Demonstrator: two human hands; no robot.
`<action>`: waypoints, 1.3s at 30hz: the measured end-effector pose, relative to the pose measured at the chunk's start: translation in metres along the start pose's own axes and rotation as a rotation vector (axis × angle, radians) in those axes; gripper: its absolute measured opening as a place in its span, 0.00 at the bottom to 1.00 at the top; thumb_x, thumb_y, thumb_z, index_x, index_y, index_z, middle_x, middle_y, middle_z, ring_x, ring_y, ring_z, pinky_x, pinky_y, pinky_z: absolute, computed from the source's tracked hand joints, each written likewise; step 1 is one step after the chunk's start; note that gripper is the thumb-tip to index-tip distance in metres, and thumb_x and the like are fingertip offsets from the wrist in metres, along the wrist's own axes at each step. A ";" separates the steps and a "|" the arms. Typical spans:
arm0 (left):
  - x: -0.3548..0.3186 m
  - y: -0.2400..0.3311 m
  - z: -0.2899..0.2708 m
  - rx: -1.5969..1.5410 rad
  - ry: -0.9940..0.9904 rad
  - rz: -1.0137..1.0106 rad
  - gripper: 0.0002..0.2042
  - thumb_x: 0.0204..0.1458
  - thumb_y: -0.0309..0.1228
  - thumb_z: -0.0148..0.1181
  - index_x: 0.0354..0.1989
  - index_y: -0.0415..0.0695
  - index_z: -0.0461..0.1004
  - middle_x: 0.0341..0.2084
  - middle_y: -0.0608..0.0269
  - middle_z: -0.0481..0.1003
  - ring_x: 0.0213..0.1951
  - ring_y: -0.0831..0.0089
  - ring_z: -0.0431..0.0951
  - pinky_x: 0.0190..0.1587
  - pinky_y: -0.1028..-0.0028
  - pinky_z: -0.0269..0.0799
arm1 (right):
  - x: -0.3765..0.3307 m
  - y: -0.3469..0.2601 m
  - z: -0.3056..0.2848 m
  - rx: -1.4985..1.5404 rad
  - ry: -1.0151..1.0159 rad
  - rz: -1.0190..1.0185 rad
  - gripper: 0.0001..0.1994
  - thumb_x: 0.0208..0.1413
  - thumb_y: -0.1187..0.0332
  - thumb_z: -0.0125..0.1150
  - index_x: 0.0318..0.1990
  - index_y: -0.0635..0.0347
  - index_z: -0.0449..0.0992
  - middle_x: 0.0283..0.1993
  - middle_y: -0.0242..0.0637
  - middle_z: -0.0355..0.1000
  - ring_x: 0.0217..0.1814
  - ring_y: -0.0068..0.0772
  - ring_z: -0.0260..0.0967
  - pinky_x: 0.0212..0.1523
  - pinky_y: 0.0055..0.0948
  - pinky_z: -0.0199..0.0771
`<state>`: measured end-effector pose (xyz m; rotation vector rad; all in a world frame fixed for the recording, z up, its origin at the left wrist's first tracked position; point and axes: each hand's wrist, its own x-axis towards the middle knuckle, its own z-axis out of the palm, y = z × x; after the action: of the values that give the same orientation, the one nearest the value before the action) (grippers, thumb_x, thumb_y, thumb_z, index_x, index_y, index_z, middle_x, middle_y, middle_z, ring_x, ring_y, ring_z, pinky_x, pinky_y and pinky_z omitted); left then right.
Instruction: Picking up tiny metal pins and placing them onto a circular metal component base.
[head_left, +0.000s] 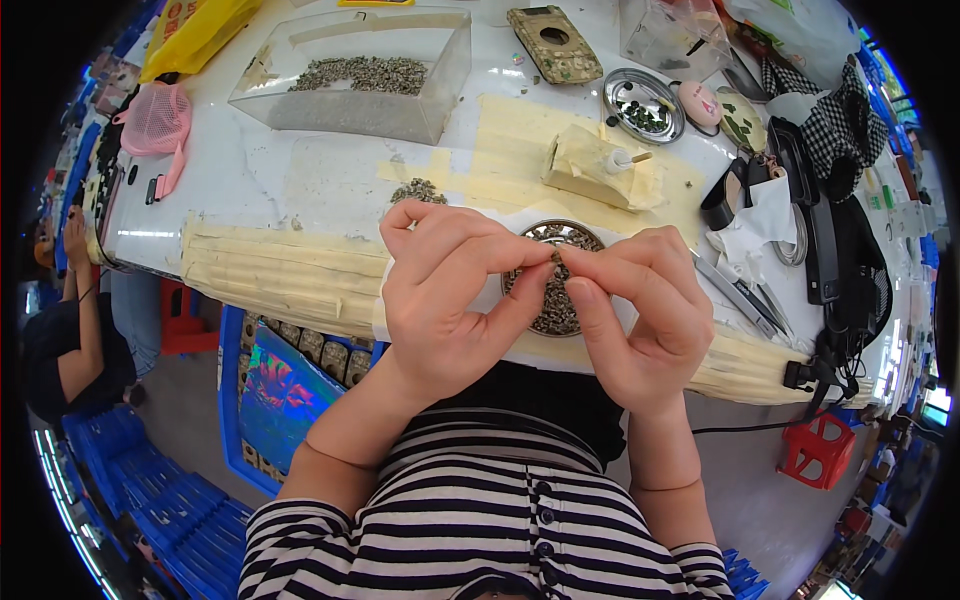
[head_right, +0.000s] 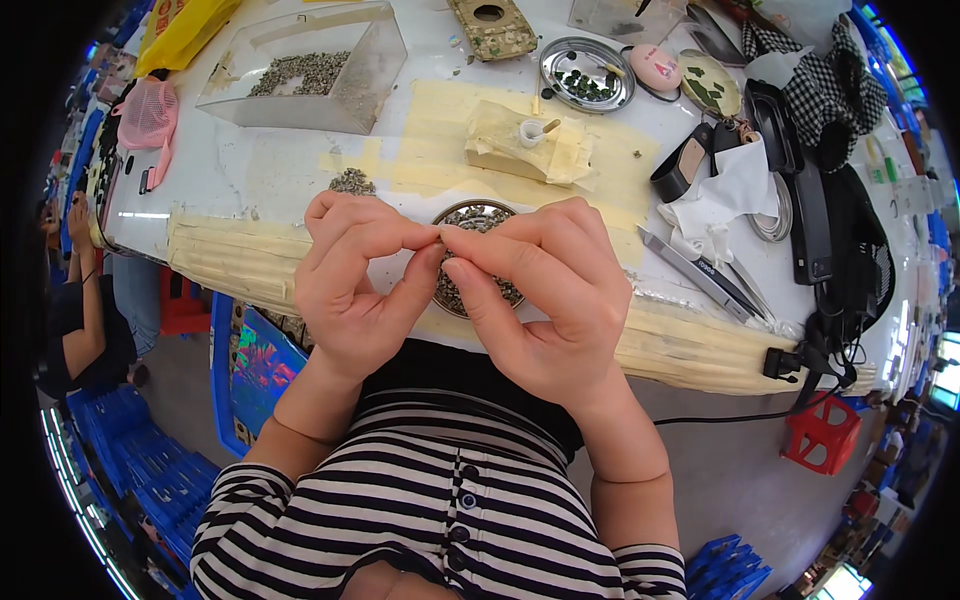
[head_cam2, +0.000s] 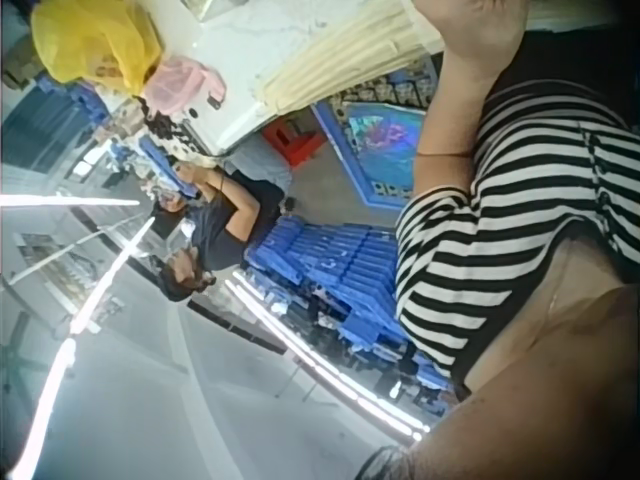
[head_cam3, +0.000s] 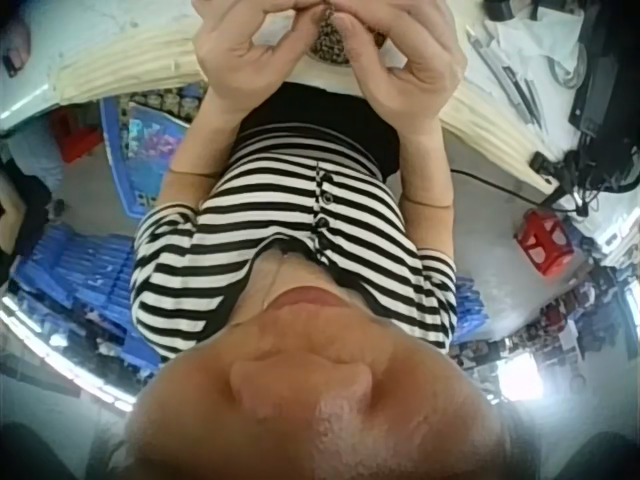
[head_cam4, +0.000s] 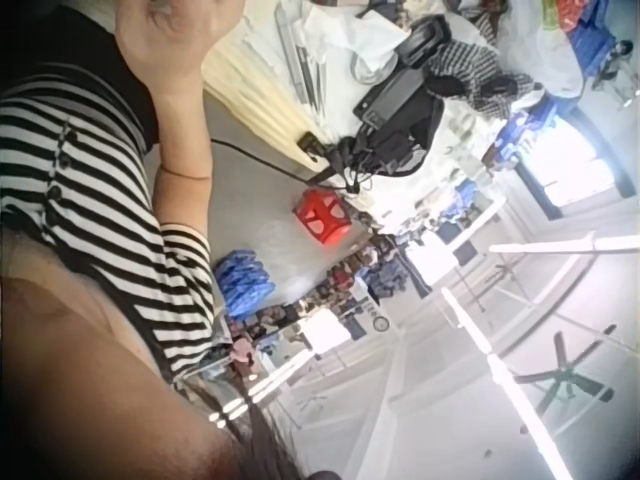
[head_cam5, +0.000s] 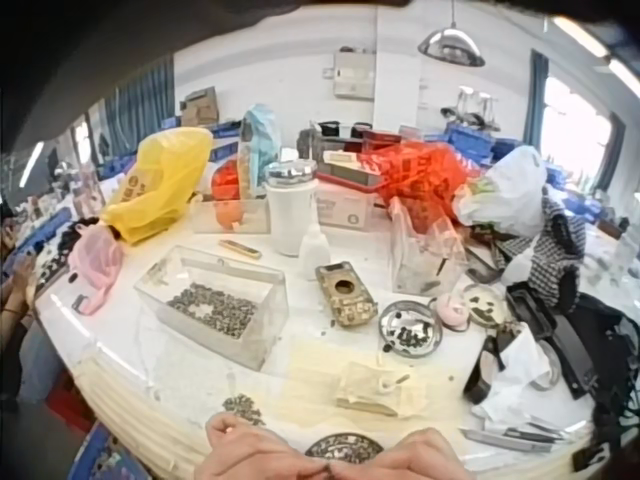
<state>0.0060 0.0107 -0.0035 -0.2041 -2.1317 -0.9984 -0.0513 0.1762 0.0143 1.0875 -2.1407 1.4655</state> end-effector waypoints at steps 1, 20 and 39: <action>0.000 0.000 0.000 0.004 -0.005 -0.008 0.10 0.41 0.22 0.72 0.32 0.48 0.81 0.25 0.72 0.77 0.30 0.75 0.76 0.46 0.69 0.57 | -0.001 0.000 0.001 -0.040 0.004 -0.021 0.12 0.42 0.77 0.73 0.37 0.58 0.85 0.29 0.30 0.75 0.30 0.30 0.66 0.32 0.27 0.64; 0.000 -0.001 -0.001 -0.035 -0.005 -0.037 0.09 0.43 0.22 0.72 0.32 0.47 0.81 0.26 0.72 0.78 0.30 0.75 0.76 0.46 0.69 0.57 | -0.002 0.002 0.005 -0.099 0.008 0.019 0.11 0.43 0.76 0.73 0.37 0.57 0.85 0.29 0.31 0.75 0.31 0.32 0.68 0.36 0.29 0.63; -0.001 0.000 0.001 0.015 -0.029 -0.057 0.08 0.43 0.23 0.71 0.31 0.49 0.80 0.26 0.74 0.78 0.30 0.77 0.76 0.47 0.69 0.56 | 0.000 0.001 0.005 -0.130 0.045 -0.088 0.12 0.41 0.76 0.74 0.36 0.57 0.84 0.28 0.29 0.75 0.29 0.31 0.67 0.34 0.30 0.62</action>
<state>0.0058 0.0113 -0.0043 -0.1526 -2.1811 -1.0178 -0.0514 0.1720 0.0112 1.0771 -2.0975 1.2811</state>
